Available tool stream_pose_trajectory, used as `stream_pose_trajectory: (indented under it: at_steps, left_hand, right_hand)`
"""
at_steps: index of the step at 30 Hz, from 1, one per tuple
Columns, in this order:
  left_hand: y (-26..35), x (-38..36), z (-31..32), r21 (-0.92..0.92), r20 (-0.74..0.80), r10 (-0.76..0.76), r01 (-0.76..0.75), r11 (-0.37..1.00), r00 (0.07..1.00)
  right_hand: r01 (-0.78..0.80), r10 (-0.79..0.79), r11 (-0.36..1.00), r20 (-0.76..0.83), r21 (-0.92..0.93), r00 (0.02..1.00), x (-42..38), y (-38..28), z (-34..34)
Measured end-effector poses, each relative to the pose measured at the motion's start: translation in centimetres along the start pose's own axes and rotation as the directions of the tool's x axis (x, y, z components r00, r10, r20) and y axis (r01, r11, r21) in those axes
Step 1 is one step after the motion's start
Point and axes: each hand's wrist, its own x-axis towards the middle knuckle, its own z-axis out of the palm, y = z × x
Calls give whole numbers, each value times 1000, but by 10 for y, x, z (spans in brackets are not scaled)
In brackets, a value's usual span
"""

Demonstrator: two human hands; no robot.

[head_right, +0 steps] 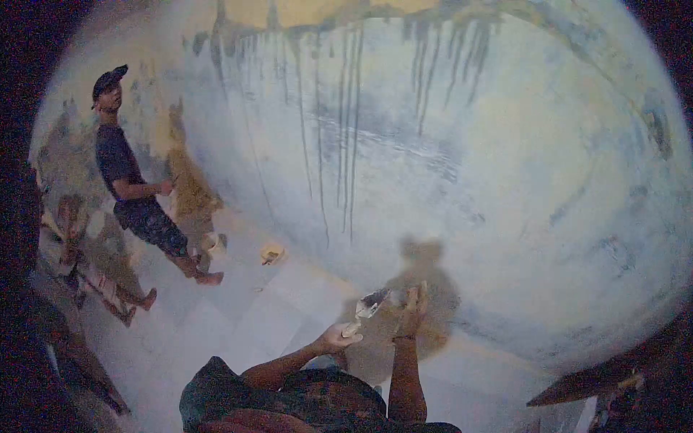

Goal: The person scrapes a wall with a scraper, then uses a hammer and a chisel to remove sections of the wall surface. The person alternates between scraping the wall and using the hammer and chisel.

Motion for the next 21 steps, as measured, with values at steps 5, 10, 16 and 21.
stream_pose_trajectory:
  at_steps: [5, 10, 16, 21]
  left_hand:
    - [9, 12, -7, -108, 35, -339, 341, 934, 940]
    - [-22, 62, 12, 150, -382, 140, -88, 985, 914]
    - [21, 113, -82, 477, -74, 192, -134, 868, 979]
    - [117, 170, -210, 239, -293, 463, -405, 882, 836]
  right_hand:
    - [-9, 107, 981, 497, -195, 861, -13, 11, -5]
    - [428, -44, 818, 701, -383, 712, -17, 62, 43]
    - [885, -261, 116, 846, -450, 464, 55, 35, 102]
    - [922, -441, -54, 837, -384, 323, 119, -136, 169]
